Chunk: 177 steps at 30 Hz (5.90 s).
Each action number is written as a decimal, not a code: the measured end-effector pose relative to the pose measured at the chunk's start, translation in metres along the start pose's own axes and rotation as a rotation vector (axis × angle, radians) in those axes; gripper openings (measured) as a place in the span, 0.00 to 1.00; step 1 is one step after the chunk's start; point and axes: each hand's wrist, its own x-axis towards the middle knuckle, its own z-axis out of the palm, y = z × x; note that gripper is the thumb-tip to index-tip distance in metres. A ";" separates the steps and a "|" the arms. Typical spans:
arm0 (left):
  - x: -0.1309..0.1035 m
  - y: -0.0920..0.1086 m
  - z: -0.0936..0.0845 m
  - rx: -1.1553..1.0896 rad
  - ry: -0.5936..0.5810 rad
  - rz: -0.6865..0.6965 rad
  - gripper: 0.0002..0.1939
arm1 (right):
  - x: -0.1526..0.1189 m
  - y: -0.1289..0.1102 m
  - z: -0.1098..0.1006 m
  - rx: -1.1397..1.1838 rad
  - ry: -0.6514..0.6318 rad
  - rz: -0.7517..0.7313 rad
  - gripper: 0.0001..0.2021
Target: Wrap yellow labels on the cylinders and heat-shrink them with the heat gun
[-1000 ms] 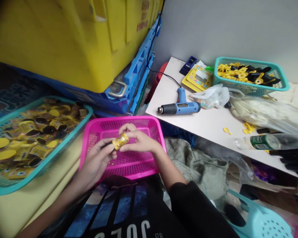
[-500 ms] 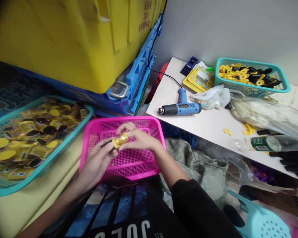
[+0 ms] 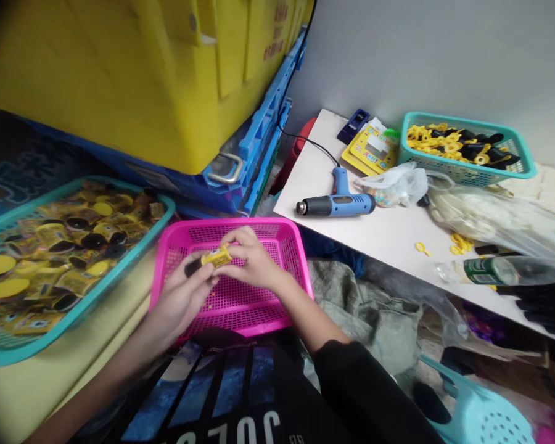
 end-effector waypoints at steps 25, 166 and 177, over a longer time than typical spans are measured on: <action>-0.008 0.011 0.003 -0.366 -0.200 -0.208 0.09 | 0.018 -0.026 0.002 0.390 -0.250 0.379 0.31; -0.024 0.020 -0.028 0.064 -0.380 0.377 0.11 | 0.000 -0.052 0.049 0.335 0.139 0.290 0.27; -0.017 0.009 -0.012 0.134 -0.477 0.323 0.13 | -0.001 -0.050 0.016 0.247 0.055 0.162 0.20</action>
